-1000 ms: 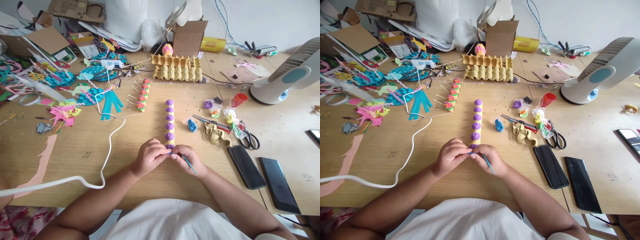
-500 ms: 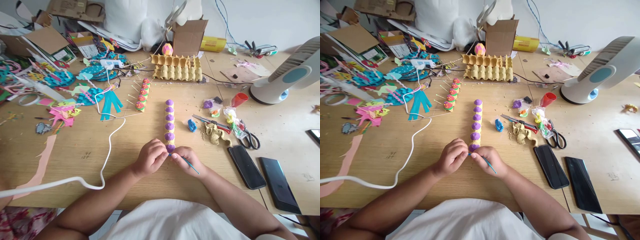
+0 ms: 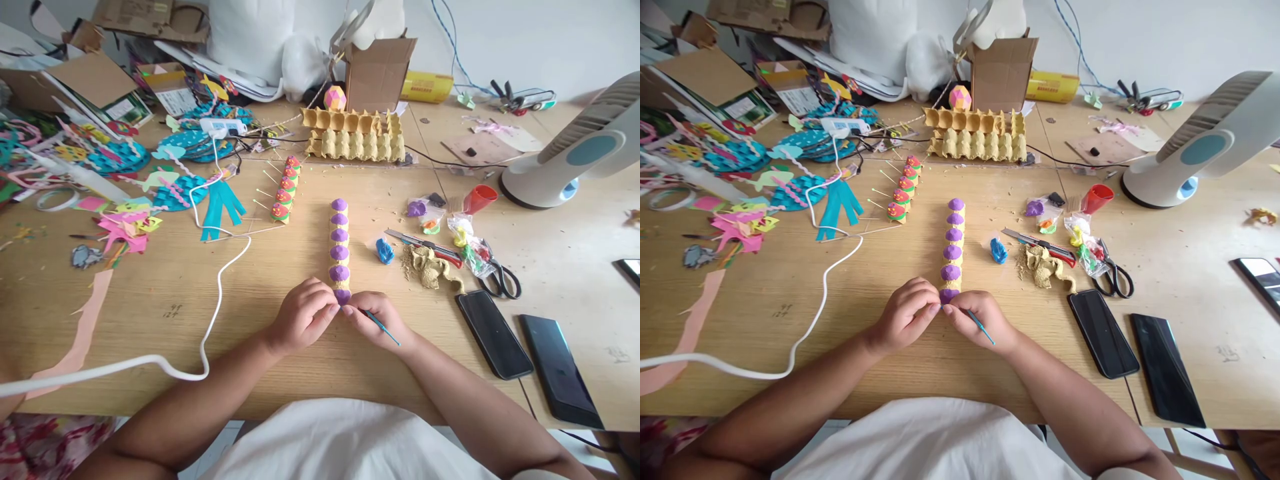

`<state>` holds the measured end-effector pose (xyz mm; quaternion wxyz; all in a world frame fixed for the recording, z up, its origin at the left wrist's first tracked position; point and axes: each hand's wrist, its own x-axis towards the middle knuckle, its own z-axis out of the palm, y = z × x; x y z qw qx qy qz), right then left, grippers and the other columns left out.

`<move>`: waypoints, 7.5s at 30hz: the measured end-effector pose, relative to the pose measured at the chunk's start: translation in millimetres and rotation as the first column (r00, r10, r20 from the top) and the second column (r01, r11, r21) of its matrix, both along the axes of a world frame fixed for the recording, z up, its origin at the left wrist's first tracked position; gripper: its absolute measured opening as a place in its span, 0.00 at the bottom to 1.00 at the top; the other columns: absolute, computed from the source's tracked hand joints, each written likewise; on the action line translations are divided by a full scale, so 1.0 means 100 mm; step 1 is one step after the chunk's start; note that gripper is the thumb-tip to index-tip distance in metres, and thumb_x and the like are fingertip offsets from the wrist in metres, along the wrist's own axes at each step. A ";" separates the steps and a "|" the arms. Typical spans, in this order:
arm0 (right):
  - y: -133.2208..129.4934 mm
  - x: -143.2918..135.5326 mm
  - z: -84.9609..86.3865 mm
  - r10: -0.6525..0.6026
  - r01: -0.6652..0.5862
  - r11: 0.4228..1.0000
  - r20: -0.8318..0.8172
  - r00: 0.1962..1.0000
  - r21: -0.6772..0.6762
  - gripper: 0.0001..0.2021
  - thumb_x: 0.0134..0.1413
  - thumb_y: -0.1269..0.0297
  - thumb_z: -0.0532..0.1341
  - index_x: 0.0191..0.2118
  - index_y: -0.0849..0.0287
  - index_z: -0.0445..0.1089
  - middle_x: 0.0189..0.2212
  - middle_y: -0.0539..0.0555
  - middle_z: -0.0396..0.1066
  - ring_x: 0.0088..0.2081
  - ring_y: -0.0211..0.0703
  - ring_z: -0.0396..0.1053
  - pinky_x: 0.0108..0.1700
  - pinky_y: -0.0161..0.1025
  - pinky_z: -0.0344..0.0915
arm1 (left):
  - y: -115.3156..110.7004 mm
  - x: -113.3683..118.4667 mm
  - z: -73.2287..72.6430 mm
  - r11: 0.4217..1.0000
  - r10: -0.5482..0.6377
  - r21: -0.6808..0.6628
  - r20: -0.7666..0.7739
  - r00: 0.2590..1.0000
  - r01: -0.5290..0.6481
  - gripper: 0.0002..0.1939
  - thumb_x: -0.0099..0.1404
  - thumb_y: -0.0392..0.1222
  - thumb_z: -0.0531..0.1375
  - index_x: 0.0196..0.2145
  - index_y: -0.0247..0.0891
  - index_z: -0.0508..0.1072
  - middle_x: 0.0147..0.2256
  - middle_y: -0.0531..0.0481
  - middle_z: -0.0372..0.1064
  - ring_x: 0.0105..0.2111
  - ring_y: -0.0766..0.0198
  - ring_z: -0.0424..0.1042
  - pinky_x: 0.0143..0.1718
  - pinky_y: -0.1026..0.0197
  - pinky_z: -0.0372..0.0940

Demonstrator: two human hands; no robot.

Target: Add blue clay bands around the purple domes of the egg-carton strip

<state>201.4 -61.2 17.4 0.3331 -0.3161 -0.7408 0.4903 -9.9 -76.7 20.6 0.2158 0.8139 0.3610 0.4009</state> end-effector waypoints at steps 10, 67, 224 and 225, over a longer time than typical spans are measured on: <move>-0.02 0.00 -0.01 -0.065 0.063 0.997 -0.033 0.997 -0.035 0.12 0.66 0.59 0.60 0.34 0.60 0.71 0.23 0.47 0.62 0.25 0.34 0.57 0.28 0.32 0.58 | -0.01 0.02 -0.02 0.999 0.042 0.022 0.013 0.999 -0.042 0.05 0.68 0.33 0.60 0.41 0.39 0.71 0.38 0.47 0.74 0.39 0.60 0.70 0.44 0.55 0.65; -0.01 0.00 0.02 -0.157 0.157 0.987 -0.032 0.987 0.008 0.14 0.68 0.55 0.60 0.38 0.60 0.77 0.29 0.53 0.76 0.28 0.38 0.69 0.32 0.34 0.66 | -0.01 0.00 -0.03 0.990 0.143 0.009 0.087 0.986 -0.144 0.02 0.71 0.35 0.58 0.38 0.40 0.69 0.34 0.48 0.71 0.37 0.60 0.69 0.41 0.56 0.66; 0.19 0.13 0.11 -0.053 -0.052 0.986 0.602 0.796 0.156 0.09 0.63 0.59 0.63 0.33 0.57 0.73 0.27 0.52 0.75 0.28 0.39 0.66 0.32 0.37 0.50 | 0.15 -0.19 -0.13 0.997 0.067 0.070 -0.481 0.874 -0.037 0.18 0.70 0.53 0.62 0.27 0.40 0.75 0.25 0.52 0.70 0.30 0.62 0.65 0.31 0.57 0.53; 0.20 0.14 0.11 -0.050 -0.052 0.987 0.602 0.797 0.151 0.09 0.63 0.59 0.63 0.33 0.57 0.73 0.28 0.52 0.75 0.29 0.39 0.66 0.32 0.37 0.50 | 0.15 -0.18 -0.13 0.996 0.076 0.074 -0.481 0.874 -0.046 0.18 0.70 0.53 0.62 0.26 0.39 0.75 0.25 0.52 0.70 0.30 0.62 0.65 0.31 0.57 0.53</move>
